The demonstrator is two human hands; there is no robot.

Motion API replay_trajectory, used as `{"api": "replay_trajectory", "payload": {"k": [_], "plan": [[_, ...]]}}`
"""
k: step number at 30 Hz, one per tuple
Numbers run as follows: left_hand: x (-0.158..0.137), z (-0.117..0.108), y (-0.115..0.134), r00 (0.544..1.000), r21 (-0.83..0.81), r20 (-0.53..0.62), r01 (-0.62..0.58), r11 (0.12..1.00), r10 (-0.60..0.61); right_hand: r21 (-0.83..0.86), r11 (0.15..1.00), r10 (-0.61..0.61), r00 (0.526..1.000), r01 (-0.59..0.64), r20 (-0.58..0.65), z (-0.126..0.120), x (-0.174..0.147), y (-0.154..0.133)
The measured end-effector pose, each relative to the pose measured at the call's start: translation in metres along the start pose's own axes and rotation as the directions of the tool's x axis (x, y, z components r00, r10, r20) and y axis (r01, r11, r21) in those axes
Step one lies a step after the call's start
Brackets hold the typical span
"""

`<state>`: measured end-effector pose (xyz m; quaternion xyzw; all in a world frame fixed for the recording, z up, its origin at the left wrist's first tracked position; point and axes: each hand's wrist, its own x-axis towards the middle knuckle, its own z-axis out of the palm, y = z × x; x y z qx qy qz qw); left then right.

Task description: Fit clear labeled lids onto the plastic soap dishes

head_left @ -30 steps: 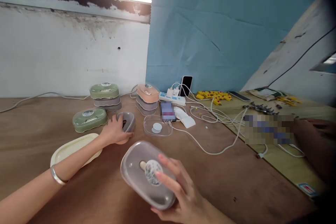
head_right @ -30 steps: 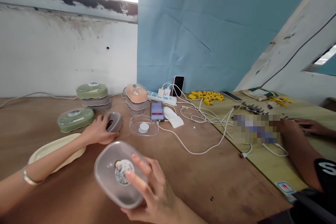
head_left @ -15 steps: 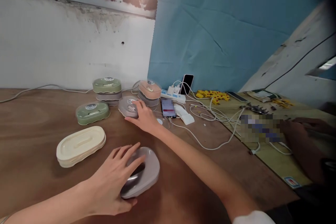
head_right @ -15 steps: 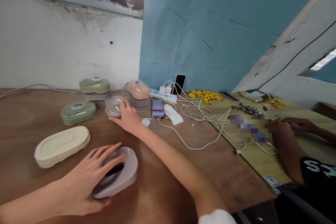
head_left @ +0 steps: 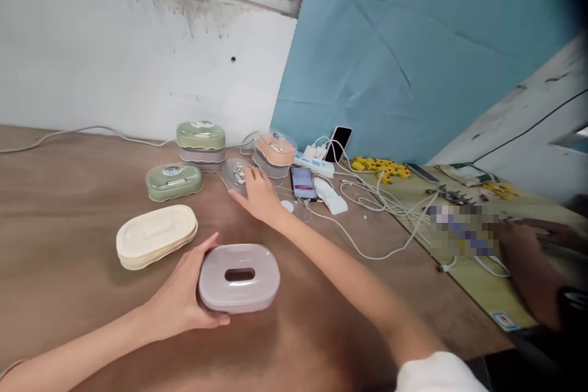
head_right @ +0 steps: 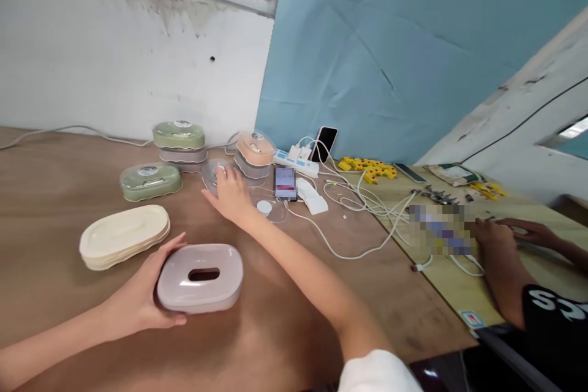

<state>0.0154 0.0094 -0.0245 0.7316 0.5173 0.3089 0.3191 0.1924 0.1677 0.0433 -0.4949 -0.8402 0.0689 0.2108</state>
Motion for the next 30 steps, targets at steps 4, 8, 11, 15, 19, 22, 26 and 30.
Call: {"api": "replay_trajectory", "payload": {"k": [4, 8, 11, 15, 19, 22, 26, 30], "plan": [[0.001, -0.003, -0.003, 1.000, 0.027, 0.026, -0.006, 1.000, 0.005, 0.457, 0.882, -0.247, 0.939, 0.116, 0.239, -0.037, -0.057, 0.005], [0.002, -0.004, -0.003, 1.000, 0.021, 0.014, 0.002, 1.000, -0.002, 0.544, 0.836, -0.372, 0.797, 0.065, 0.476, -0.047, -0.108, 0.013], [0.002, -0.004, -0.004, 1.000, -0.013, 0.000, 0.019, 1.000, -0.019, 0.499, 0.862, -0.346, 0.822, 0.089, 0.452, -0.032, -0.125, 0.015], [0.004, -0.006, -0.008, 1.000, -0.030, 0.014, 0.007, 1.000, -0.006, 0.554, 0.830, -0.292, 0.891, 0.055, 0.349, -0.009, -0.130, 0.017], [0.006, -0.009, -0.011, 0.999, -0.038, 0.032, 0.014, 0.999, -0.012, 0.622, 0.782, -0.257, 0.928, 0.034, 0.272, 0.000, -0.132, 0.021], [0.006, -0.010, -0.011, 0.999, -0.064, 0.042, 0.016, 0.998, -0.014, 0.712, 0.699, -0.189, 0.945, -0.062, 0.268, 0.000, -0.133, 0.022], [0.004, -0.008, -0.012, 0.996, -0.175, 0.088, 0.002, 0.984, 0.013, 0.859, 0.413, -0.035, 0.937, -0.302, 0.347, -0.002, -0.131, 0.020], [0.002, -0.009, -0.009, 0.992, -0.174, 0.069, -0.091, 0.981, 0.104, 0.900, 0.308, 0.065, 0.950, -0.309, 0.305, 0.003, -0.130, 0.020]]}}
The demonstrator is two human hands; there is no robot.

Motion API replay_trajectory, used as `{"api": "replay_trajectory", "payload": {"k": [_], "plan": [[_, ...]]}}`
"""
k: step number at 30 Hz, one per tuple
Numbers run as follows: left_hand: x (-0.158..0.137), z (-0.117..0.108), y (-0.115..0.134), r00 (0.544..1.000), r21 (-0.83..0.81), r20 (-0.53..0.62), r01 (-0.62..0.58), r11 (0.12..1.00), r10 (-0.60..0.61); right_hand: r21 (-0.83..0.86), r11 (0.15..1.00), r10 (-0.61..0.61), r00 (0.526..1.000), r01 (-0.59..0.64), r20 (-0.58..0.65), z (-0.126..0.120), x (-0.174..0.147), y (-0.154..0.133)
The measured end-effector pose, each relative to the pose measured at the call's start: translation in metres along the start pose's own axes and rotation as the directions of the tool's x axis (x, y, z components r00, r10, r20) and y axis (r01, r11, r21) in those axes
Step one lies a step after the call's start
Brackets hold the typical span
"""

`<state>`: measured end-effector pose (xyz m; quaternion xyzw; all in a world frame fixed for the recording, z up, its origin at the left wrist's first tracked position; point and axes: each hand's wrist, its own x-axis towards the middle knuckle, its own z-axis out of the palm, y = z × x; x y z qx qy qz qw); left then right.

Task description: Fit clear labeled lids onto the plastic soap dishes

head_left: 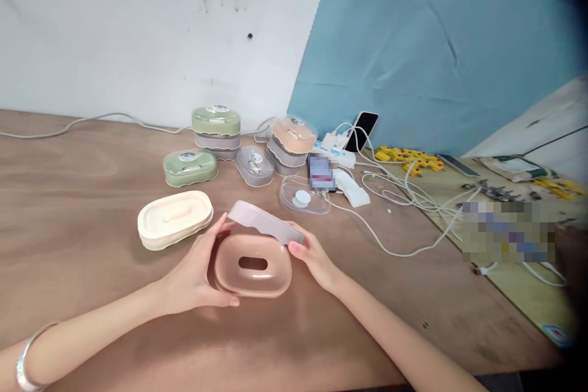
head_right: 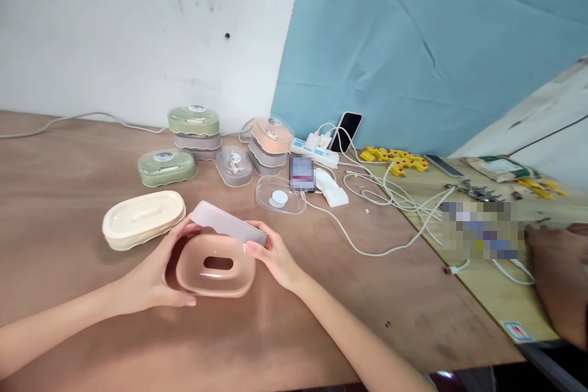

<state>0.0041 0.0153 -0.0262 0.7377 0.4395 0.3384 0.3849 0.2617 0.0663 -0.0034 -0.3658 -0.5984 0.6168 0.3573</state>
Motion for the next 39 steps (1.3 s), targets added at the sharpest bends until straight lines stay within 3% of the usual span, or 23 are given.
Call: {"api": "replay_trajectory", "payload": {"k": [3, 6, 8, 10, 13, 14, 18, 23, 28, 33, 39], "plan": [[0.005, -0.013, 0.009, 0.979, 0.180, -0.149, -0.114, 0.977, 0.142, 0.043, 0.999, -0.023, 0.998, 0.026, -0.065, -0.002, 0.001, 0.007], [0.010, -0.045, 0.019, 0.911, 0.304, -0.347, -0.116, 0.946, 0.224, -0.009, 1.000, -0.010, 1.000, 0.010, 0.005, -0.003, 0.007, 0.003], [0.009, -0.070, 0.023, 0.891, 0.294, -0.413, -0.062, 0.954, 0.186, -0.107, 0.994, -0.027, 0.993, 0.039, 0.111, 0.003, 0.020, -0.009], [0.004, -0.092, 0.024, 0.909, 0.260, -0.407, 0.017, 0.966, 0.093, -0.224, 0.962, -0.099, 0.968, 0.152, 0.231, 0.015, 0.041, -0.026], [-0.007, -0.113, 0.019, 0.932, 0.187, -0.359, 0.128, 0.974, -0.053, -0.392, 0.823, -0.255, 0.884, 0.411, 0.391, 0.041, 0.085, -0.050], [-0.010, -0.117, 0.015, 0.933, 0.174, -0.350, 0.154, 0.973, -0.085, -0.448, 0.771, -0.253, 0.863, 0.452, 0.437, 0.050, 0.101, -0.055], [-0.014, -0.124, -0.006, 0.921, 0.209, -0.335, 0.277, 0.938, -0.198, -0.581, 0.657, -0.090, 0.815, 0.481, 0.572, 0.078, 0.151, -0.059], [-0.014, -0.121, -0.027, 0.907, 0.245, -0.348, 0.331, 0.911, -0.236, -0.576, 0.653, -0.003, 0.763, 0.491, 0.647, 0.085, 0.167, -0.046], [-0.020, -0.110, -0.029, 0.911, 0.249, -0.334, 0.334, 0.909, -0.243, -0.595, 0.615, -0.003, 0.756, 0.518, 0.655, 0.081, 0.165, -0.035], [-0.022, -0.105, -0.027, 0.895, 0.224, -0.356, 0.360, 0.906, -0.268, -0.609, 0.633, 0.026, 0.773, 0.478, 0.634, 0.084, 0.165, -0.032], [-0.007, -0.112, -0.004, 0.895, 0.242, -0.381, 0.341, 0.908, -0.234, -0.575, 0.662, -0.074, 0.806, 0.480, 0.587, 0.075, 0.156, -0.042]]}}
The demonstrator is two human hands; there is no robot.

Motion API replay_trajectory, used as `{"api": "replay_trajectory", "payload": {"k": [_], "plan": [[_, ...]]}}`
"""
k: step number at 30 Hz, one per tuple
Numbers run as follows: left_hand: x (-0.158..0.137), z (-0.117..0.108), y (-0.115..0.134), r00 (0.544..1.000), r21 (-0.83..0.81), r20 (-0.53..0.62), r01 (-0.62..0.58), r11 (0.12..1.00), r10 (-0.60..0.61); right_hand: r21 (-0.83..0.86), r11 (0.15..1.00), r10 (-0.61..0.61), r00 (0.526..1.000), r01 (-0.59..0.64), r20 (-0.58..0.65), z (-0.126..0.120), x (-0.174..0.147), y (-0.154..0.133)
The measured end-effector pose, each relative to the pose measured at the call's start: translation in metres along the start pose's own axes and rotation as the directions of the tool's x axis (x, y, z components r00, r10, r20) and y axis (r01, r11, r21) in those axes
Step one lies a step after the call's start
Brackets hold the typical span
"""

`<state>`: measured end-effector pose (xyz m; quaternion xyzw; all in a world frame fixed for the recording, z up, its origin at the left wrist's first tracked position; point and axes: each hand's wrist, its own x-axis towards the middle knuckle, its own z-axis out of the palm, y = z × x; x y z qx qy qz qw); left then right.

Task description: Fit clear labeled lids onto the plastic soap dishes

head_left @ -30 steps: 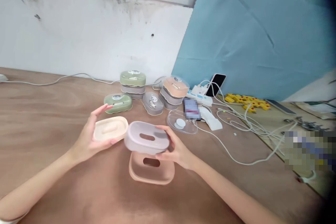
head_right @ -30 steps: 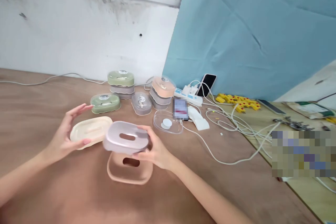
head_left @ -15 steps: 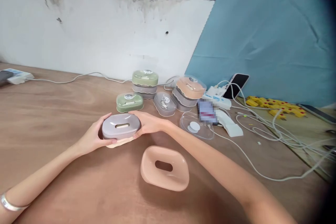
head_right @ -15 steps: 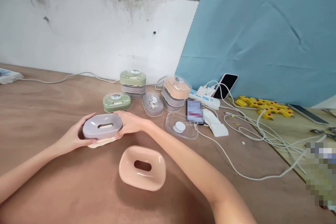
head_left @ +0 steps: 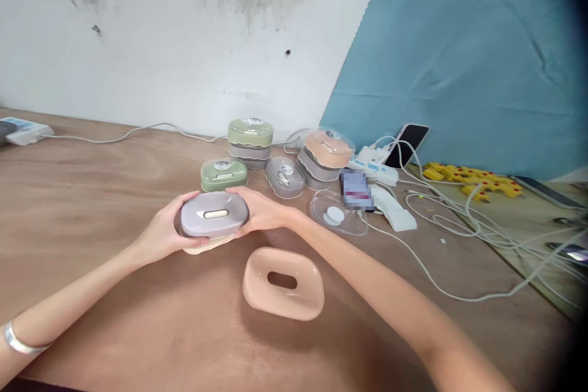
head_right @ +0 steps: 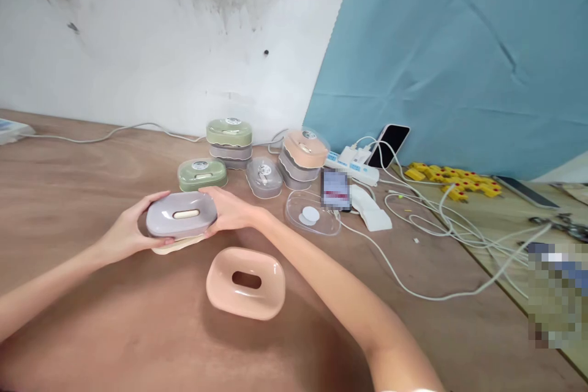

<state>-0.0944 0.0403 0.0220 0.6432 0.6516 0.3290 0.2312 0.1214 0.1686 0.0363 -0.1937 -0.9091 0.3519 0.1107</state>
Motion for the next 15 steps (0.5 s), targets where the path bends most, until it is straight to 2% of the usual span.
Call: {"api": "replay_trajectory", "payload": {"k": [4, 8, 12, 15], "plan": [[0.020, -0.004, 0.032, 0.989, -0.016, -0.020, -0.144, 0.990, 0.143, -0.008, 1.000, -0.004, 0.994, 0.003, -0.107, -0.029, -0.026, -0.009], [0.042, 0.019, 0.059, 0.963, -0.050, 0.061, -0.259, 0.965, 0.262, -0.047, 0.996, 0.059, 0.980, -0.069, -0.188, -0.051, -0.069, -0.007], [0.056, 0.059, 0.068, 0.906, -0.066, 0.227, -0.352, 0.934, 0.358, -0.098, 0.962, 0.232, 0.952, -0.255, -0.201, -0.043, -0.113, 0.004], [0.063, 0.078, 0.068, 0.853, -0.066, 0.338, -0.400, 0.914, 0.398, -0.179, 0.929, 0.299, 0.941, -0.325, -0.158, -0.030, -0.133, 0.010]]}}
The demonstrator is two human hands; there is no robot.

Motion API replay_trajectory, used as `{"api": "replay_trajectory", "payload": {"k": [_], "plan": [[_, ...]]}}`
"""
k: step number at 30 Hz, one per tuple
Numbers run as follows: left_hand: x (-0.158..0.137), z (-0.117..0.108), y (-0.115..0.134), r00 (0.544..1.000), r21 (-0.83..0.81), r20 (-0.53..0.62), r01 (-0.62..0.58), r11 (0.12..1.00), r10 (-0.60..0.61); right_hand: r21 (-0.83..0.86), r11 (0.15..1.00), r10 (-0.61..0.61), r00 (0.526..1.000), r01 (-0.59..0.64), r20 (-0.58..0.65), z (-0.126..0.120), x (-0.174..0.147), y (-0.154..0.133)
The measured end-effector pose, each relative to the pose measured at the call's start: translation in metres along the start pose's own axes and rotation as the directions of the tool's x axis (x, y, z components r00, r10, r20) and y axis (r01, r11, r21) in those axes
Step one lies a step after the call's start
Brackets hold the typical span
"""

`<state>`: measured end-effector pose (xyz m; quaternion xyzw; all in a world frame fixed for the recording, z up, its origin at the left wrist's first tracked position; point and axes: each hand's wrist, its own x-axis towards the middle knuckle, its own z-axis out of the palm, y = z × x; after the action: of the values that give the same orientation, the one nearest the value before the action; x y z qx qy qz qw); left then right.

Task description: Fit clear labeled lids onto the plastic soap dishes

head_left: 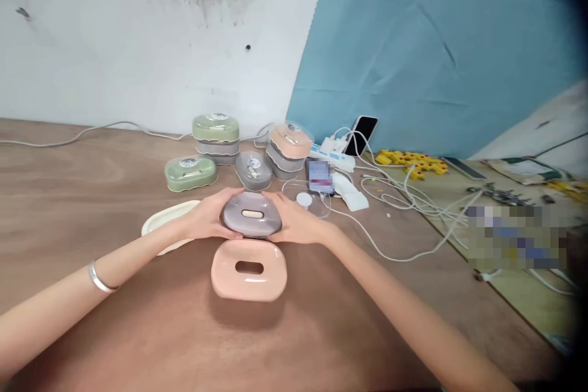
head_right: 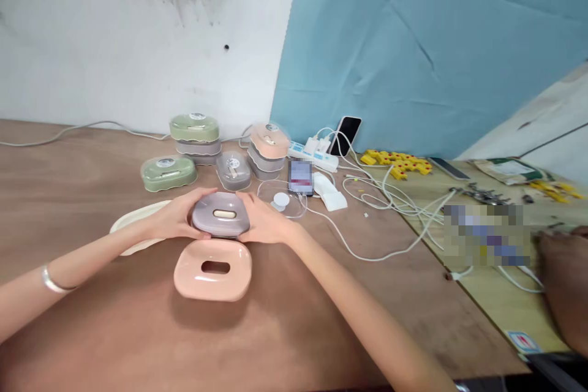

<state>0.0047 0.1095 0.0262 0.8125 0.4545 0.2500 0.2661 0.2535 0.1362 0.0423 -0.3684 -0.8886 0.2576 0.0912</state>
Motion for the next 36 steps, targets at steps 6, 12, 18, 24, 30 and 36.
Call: {"api": "replay_trajectory", "payload": {"k": [6, 12, 18, 24, 30, 36], "plan": [[0.004, 0.004, -0.009, 0.994, 0.086, 0.104, 0.003, 0.996, -0.012, -0.128, 0.992, -0.003, 0.999, 0.008, 0.039, 0.013, 0.001, -0.001], [-0.020, -0.009, 0.007, 0.998, 0.162, -0.004, 0.066, 0.985, -0.066, -0.241, 0.971, 0.017, 1.000, -0.015, 0.008, 0.005, -0.022, -0.015], [-0.077, 0.002, 0.027, 0.998, 0.067, 0.056, -0.014, 0.998, 0.010, -0.130, 0.991, 0.046, 0.998, -0.040, 0.042, 0.007, -0.085, -0.044], [-0.113, 0.030, 0.027, 0.996, 0.041, 0.084, 0.023, 0.999, -0.026, -0.153, 0.987, -0.028, 0.997, 0.039, 0.074, 0.049, -0.085, -0.063], [-0.131, -0.031, 0.023, 0.970, 0.155, -0.229, 0.125, 0.980, -0.087, -0.268, 0.911, -0.338, 0.940, 0.312, -0.054, 0.030, -0.012, -0.091], [-0.124, -0.066, -0.010, 0.880, 0.199, -0.329, 0.419, 0.886, -0.342, -0.336, 0.874, -0.331, 0.936, 0.352, 0.118, 0.021, 0.086, -0.102]]}}
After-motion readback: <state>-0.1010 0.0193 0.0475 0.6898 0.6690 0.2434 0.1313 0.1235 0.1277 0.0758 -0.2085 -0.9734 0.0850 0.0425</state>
